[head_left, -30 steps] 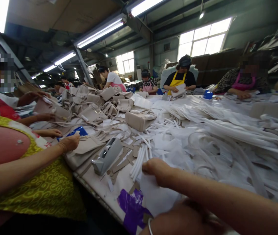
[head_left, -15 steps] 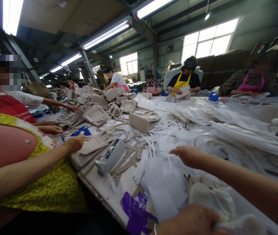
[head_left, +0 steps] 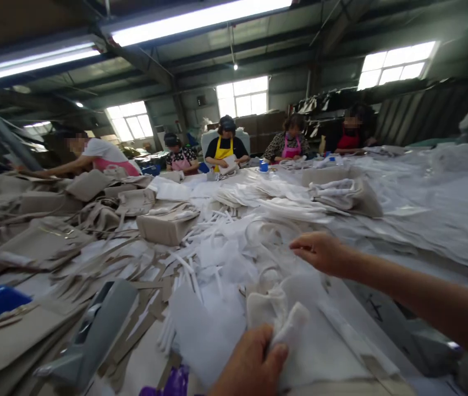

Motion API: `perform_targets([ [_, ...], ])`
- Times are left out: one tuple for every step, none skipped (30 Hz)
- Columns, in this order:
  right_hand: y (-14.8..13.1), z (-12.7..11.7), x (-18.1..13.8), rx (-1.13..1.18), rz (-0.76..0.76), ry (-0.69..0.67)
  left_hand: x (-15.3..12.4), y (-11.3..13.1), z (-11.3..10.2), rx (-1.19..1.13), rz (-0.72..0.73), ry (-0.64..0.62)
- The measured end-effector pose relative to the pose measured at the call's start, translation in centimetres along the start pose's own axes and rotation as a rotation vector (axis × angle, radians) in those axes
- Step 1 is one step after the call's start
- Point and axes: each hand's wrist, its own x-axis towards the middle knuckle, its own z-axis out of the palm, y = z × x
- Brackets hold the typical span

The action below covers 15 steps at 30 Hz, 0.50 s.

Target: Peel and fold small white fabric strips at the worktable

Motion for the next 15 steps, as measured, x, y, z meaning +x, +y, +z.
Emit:
perform_targets([
  [0.5, 0.2, -0.6, 0.017, 0.025, -0.004, -0.4, 0.2, 0.0, -0.008, 0.002, 0.003],
  [0.6, 0.7, -0.9, 0.049, 0.029, -0.015, -0.7, 0.4, 0.1, -0.015, 0.003, 0.009],
  [0.1, 1.5, -0.9, 0.096, 0.009, -0.038, -1.1, 0.5, 0.2, -0.02, -0.003, 0.013],
  [-1.0, 2.4, -0.7, 0.152, -0.033, -0.077, -1.3, 0.5, 0.2, -0.02, -0.018, 0.019],
  [-2.7, 3.4, -0.4, 0.21, -0.091, -0.128, -1.5, 0.5, 0.3, -0.012, -0.043, 0.027],
  [-4.8, 4.5, 0.1, 0.255, -0.168, -0.194, -1.6, 0.4, 0.4, -0.001, -0.073, 0.043],
  [-7.1, 5.5, 0.5, 0.265, -0.26, -0.275, -1.7, 0.2, 0.5, 0.011, -0.096, 0.06],
  [-9.6, 6.5, 1.0, 0.253, -0.344, -0.332, -1.8, 0.0, 0.6, 0.019, -0.105, 0.072],
  [-12.1, 7.5, 1.6, 0.23, -0.435, -0.391, -1.9, -0.1, 0.6, 0.022, -0.092, 0.075],
  [-14.3, 8.6, 2.2, 0.171, -0.534, -0.451, -2.0, -0.3, 0.6, 0.02, -0.061, 0.069],
  [-16.1, 9.7, 2.9, 0.087, -0.634, -0.485, -2.1, -0.4, 0.5, 0.015, -0.021, 0.052],
  [-17.5, 10.8, 3.6, 0.007, -0.735, -0.483, -2.2, -0.5, 0.4, 0.006, 0.021, 0.032],
  [-18.4, 12.1, 4.3, -0.081, -0.821, -0.476, -2.3, -0.5, 0.2, -0.001, 0.054, 0.013],
  [-18.8, 13.4, 5.0, -0.172, -0.865, -0.481, -2.4, -0.5, 0.1, -0.007, 0.079, 0.0],
  [-18.7, 14.7, 5.6, -0.267, -0.863, -0.511, -2.5, -0.5, -0.1, -0.013, 0.098, -0.006],
])
